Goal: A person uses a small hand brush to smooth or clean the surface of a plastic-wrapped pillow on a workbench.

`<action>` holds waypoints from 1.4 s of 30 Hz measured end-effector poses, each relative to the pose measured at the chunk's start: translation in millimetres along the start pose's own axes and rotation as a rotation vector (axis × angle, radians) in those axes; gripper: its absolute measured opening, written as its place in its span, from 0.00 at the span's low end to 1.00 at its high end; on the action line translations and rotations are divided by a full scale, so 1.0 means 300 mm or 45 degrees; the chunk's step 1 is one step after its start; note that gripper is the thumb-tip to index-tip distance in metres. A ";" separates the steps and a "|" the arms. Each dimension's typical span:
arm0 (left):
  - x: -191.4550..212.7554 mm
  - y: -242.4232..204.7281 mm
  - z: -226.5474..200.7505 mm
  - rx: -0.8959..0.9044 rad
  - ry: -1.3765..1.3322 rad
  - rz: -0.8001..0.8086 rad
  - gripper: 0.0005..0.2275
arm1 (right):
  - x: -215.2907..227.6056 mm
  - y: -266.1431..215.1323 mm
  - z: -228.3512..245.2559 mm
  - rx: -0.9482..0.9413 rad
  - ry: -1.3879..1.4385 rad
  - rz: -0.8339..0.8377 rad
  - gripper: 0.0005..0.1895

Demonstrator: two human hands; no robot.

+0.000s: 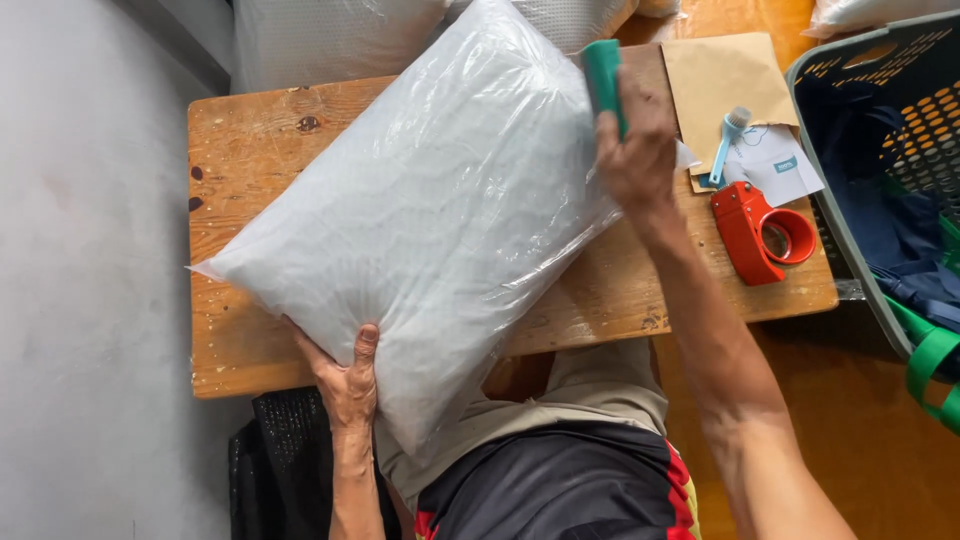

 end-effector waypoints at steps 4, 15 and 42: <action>-0.005 -0.004 0.009 -0.014 0.014 -0.012 0.51 | -0.118 -0.028 -0.063 -0.197 -0.167 0.172 0.19; 0.000 -0.030 -0.018 -0.013 0.021 -0.015 0.51 | -0.034 -0.105 0.603 0.271 0.504 0.299 0.26; -0.005 -0.006 0.044 -0.064 -0.085 0.014 0.57 | -0.420 0.253 -0.141 -0.168 -0.162 0.410 0.17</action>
Point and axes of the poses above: each hand's wrist, its own y-axis towards the middle knuckle, its own x-axis out of the back of the hand, z = x × y, the point moved 3 cm from there along y, towards the middle knuckle, and after that the axes turned 8 degrees about x, right-handed, at the moved point
